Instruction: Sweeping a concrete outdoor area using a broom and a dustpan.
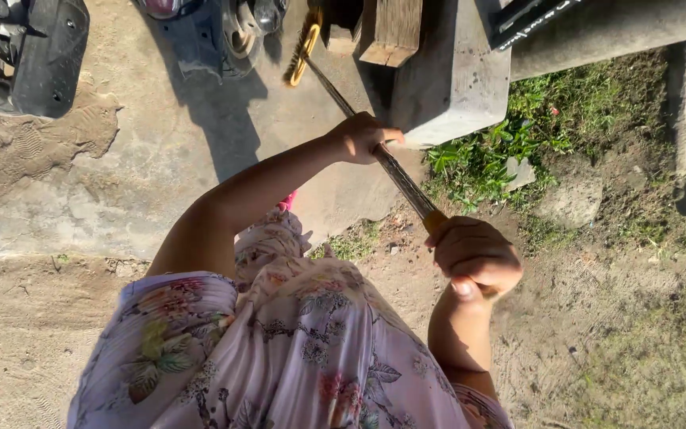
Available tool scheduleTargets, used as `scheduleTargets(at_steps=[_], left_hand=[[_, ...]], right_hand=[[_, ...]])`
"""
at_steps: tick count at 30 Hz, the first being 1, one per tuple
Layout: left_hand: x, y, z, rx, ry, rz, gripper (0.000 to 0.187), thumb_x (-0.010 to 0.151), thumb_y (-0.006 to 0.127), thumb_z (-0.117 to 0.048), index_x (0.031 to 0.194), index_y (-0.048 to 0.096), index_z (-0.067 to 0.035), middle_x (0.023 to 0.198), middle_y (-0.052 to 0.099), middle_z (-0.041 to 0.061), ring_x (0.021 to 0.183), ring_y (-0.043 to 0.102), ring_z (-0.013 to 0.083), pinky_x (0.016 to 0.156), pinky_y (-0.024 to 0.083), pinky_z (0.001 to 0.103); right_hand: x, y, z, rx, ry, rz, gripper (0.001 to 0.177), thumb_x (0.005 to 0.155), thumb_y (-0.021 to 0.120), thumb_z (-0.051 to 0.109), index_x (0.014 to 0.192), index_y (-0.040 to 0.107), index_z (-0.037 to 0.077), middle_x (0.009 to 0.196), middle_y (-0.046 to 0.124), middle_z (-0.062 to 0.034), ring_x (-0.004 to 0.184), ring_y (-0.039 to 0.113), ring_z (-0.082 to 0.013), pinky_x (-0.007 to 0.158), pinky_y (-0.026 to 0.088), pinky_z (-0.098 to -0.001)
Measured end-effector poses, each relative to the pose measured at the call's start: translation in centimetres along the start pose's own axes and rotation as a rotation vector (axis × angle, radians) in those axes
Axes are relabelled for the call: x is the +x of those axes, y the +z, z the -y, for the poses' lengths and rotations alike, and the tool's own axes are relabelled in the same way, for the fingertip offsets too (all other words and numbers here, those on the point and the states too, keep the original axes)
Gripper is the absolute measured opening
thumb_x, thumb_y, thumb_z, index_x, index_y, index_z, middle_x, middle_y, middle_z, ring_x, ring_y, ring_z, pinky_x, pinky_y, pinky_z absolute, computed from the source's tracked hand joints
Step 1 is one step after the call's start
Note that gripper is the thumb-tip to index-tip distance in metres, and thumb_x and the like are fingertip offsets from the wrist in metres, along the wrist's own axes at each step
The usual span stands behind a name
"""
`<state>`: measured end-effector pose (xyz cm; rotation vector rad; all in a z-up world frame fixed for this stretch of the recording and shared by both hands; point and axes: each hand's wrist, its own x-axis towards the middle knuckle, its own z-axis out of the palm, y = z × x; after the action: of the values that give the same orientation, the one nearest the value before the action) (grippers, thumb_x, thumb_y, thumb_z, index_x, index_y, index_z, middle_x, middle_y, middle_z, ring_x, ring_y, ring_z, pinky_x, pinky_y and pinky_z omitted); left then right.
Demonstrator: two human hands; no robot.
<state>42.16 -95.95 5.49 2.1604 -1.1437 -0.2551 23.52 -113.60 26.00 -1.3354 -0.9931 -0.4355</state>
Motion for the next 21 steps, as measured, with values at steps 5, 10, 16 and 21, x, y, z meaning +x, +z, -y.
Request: scheduleTargets(at_steps=[5, 10, 16, 21], left_hand=[[5.9, -4.1, 16.8, 0.090, -0.089, -0.332, 0.021, 0.083, 0.074, -0.011, 0.102, 0.067, -0.013, 0.095, 0.068, 0.009, 0.091, 0.069, 0.0310, 0.077, 0.054, 0.045], [9.3, -4.1, 28.8, 0.149, -0.035, -0.575, 0.031, 0.063, 0.077, -0.012, 0.092, 0.065, -0.014, 0.117, 0.064, 0.012, 0.107, 0.063, 0.0332, 0.076, 0.055, 0.044], [10.8, -1.3, 28.4, 0.332, -0.084, -0.737, 0.038, 0.062, 0.081, -0.020, 0.097, 0.066, -0.016, 0.120, 0.064, 0.015, 0.110, 0.062, 0.0326, 0.096, 0.050, 0.053], [9.9, -2.2, 22.0, -0.082, -0.084, -0.551, 0.027, 0.077, 0.081, -0.017, 0.093, 0.060, -0.013, 0.091, 0.062, 0.003, 0.096, 0.063, 0.0268, 0.089, 0.049, 0.043]], right_hand=[[2.8, 1.7, -17.9, -0.203, 0.061, -0.143, 0.034, 0.103, 0.062, 0.023, 0.075, 0.055, 0.004, 0.071, 0.062, -0.0078, 0.069, 0.063, -0.0229, 0.074, 0.059, -0.0443], [4.3, 2.1, -33.4, -0.420, 0.307, -0.223, 0.030, 0.109, 0.060, 0.023, 0.090, 0.060, -0.001, 0.092, 0.066, -0.0090, 0.086, 0.062, -0.0216, 0.083, 0.053, -0.0359], [0.6, -2.3, -40.9, -0.455, 0.581, -0.306, 0.031, 0.108, 0.057, 0.018, 0.085, 0.062, -0.003, 0.079, 0.061, -0.0049, 0.068, 0.048, -0.0124, 0.063, 0.039, -0.0251], [2.5, -3.9, -35.7, -0.020, 0.454, -0.489, 0.042, 0.106, 0.059, 0.021, 0.072, 0.049, -0.001, 0.075, 0.056, -0.0080, 0.068, 0.050, -0.0172, 0.064, 0.041, -0.0322]])
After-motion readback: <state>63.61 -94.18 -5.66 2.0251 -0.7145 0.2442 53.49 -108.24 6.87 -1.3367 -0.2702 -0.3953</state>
